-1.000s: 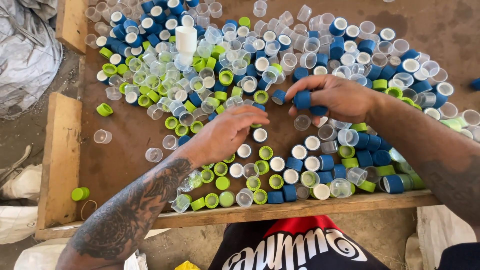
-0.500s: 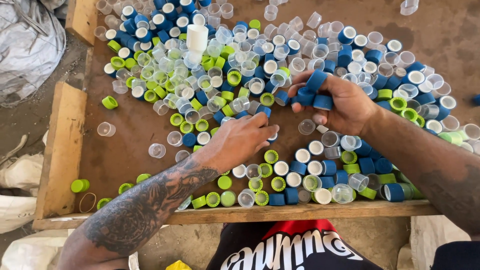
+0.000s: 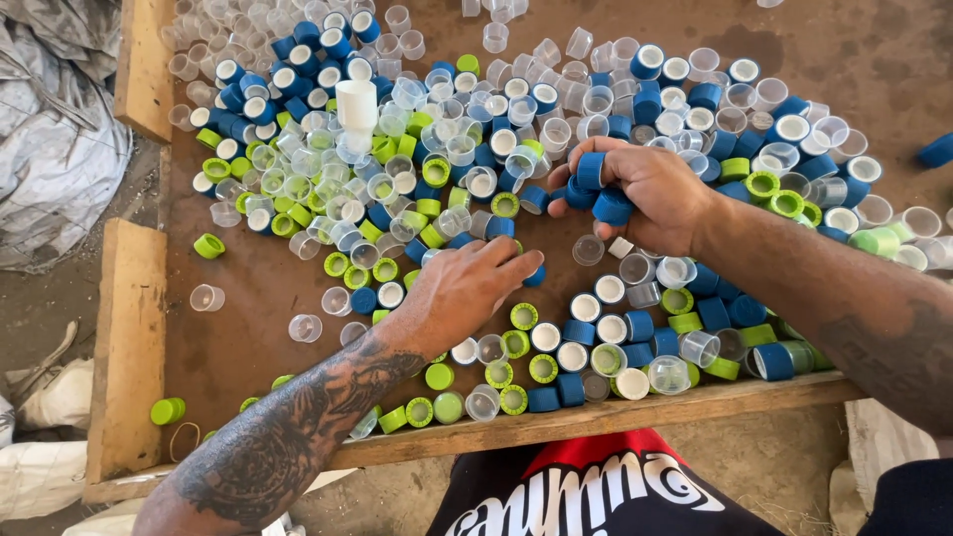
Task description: The person sorts plastic bottle caps by color on a wooden table, separating blue and green caps into different white sacks. They repeatedly pick up caps, inspect them, and place them into the appropriate sacks.
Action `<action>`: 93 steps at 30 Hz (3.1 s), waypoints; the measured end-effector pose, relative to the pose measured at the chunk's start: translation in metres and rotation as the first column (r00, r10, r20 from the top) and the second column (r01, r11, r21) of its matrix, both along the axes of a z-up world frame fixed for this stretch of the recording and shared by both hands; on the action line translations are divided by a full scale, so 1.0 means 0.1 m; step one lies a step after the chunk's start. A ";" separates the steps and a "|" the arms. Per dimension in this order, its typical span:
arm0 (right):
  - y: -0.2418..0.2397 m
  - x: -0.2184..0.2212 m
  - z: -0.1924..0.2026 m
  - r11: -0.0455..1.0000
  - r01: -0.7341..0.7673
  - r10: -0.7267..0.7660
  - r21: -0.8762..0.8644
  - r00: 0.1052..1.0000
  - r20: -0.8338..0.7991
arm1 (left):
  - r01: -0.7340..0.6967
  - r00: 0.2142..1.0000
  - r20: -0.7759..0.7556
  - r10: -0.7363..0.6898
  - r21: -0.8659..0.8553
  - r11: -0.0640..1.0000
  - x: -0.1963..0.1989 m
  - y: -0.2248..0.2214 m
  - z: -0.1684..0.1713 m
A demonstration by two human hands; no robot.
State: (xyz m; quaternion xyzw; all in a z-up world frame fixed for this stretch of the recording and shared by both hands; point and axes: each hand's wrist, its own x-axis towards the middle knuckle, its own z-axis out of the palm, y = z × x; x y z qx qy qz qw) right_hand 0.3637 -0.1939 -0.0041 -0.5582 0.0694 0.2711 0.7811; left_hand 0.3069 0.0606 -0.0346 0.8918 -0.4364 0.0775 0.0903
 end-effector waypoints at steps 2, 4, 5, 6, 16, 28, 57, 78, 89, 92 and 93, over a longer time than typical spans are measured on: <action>0.00 -0.01 0.04 1.000 -0.007 0.008 0.016 1.000 -0.015 | 0.020 1.000 -0.018 -0.019 0.023 1.000 0.01 0.00 -0.02; 0.01 0.01 0.03 1.000 -0.018 0.018 0.003 1.000 -0.003 | 0.023 0.999 -0.025 -0.023 0.012 1.000 -0.01 -0.02 -0.01; 0.01 0.02 0.03 1.000 -0.028 0.028 -0.010 1.000 0.010 | 0.028 0.999 -0.032 -0.028 0.001 1.000 -0.01 -0.03 -0.01; 0.02 0.01 0.02 1.000 -0.029 0.029 -0.011 1.000 0.010 | 0.027 0.999 -0.032 -0.027 0.000 1.000 -0.01 -0.02 -0.04; 0.13 -0.05 -0.02 0.985 -0.001 0.006 -0.171 0.999 0.033 | 0.007 0.989 -0.147 -0.014 -0.045 0.999 -0.03 -0.05 0.02; 0.06 -0.04 0.01 0.819 -0.258 0.402 -0.513 0.896 0.190 | -0.070 0.906 -0.418 -0.075 -0.322 0.944 0.06 0.00 -0.07; -0.07 0.02 0.04 0.605 -0.239 0.796 -0.760 0.143 0.589 | -0.328 0.599 -0.728 -0.332 -0.602 0.728 0.12 0.10 0.05; -0.44 0.20 0.03 0.646 -0.529 0.383 0.550 0.848 0.366 | 0.384 0.826 -0.508 -0.246 0.185 0.905 0.02 -0.57 0.57; -0.72 -0.41 0.26 0.936 -0.340 0.349 -0.095 0.851 0.392 | 0.368 0.672 -0.690 -0.270 -0.006 0.930 0.18 -0.77 0.25; -0.73 -0.40 0.31 0.941 -0.261 0.331 -0.216 0.841 0.428 | 0.400 0.652 -0.717 -0.246 0.049 0.915 0.22 -0.85 0.36; -0.73 -0.38 0.35 0.946 -0.248 0.316 -0.208 0.846 0.429 | 0.413 0.647 -0.720 -0.249 0.056 0.909 0.20 -0.86 0.29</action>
